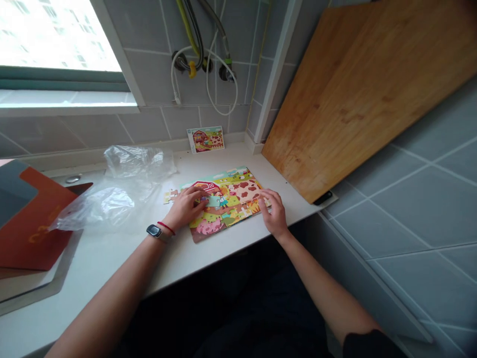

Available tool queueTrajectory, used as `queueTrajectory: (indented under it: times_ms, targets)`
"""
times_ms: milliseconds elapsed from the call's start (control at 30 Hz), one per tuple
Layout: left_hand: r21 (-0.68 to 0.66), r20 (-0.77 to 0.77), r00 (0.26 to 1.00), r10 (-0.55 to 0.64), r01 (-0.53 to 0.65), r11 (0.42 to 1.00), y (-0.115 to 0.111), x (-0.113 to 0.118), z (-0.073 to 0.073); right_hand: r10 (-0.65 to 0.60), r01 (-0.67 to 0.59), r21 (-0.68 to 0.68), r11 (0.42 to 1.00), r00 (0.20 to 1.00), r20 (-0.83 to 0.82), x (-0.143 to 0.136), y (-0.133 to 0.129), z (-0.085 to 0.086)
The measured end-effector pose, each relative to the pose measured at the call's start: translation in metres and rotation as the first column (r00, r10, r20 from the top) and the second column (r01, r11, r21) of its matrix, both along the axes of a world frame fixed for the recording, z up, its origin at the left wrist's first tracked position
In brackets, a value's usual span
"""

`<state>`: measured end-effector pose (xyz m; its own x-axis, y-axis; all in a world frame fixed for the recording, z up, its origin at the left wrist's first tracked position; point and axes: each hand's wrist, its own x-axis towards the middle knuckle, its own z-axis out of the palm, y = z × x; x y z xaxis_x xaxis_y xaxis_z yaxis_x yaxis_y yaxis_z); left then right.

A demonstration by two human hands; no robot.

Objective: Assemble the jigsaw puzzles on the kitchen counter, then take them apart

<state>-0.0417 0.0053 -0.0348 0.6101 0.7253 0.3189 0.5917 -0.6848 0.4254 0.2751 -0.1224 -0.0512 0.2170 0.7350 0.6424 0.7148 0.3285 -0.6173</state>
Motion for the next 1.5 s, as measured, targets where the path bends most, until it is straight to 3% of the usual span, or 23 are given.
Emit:
queueTrajectory:
  times_ms: [133, 300, 433, 700, 1033, 1233, 1500]
  targets:
    - [-0.055, 0.017, 0.999, -0.034, 0.035, 0.998, 0.006, -0.008, 0.002, -0.098, 0.103, 0.024, 0.994, 0.984, -0.15, 0.004, 0.002, -0.001]
    - [-0.092, -0.022, 0.998, 0.053, -0.055, 0.994, 0.017, -0.028, 0.013, -0.035, 0.033, -0.02, 0.999, 0.995, -0.093, 0.001, 0.002, 0.001]
    - [-0.124, -0.067, 0.998, 0.003, -0.011, 0.992, 0.024, -0.039, 0.016, -0.029, 0.027, -0.043, 0.999, 0.998, -0.053, 0.0, 0.002, 0.001]
    - [-0.129, -0.063, 0.997, 0.052, -0.06, 0.99, 0.028, -0.039, 0.01, -0.041, 0.039, -0.067, 0.997, 0.999, -0.027, 0.0, 0.002, -0.002]
    - [-0.245, -0.028, 0.999, 0.033, -0.039, 0.969, 0.026, -0.051, 0.025, -0.013, 0.014, -0.119, 0.993, 1.0, 0.009, 0.0, 0.003, -0.003]
    - [-0.251, -0.075, 0.993, 0.09, -0.107, 0.962, 0.033, -0.068, 0.024, -0.016, 0.018, -0.121, 0.993, 1.0, 0.023, 0.0, 0.003, -0.004]
    - [-0.225, -0.091, 0.995, 0.037, -0.057, 0.973, 0.027, -0.058, 0.03, -0.002, 0.003, -0.131, 0.991, 1.0, 0.009, -0.001, 0.003, -0.002]
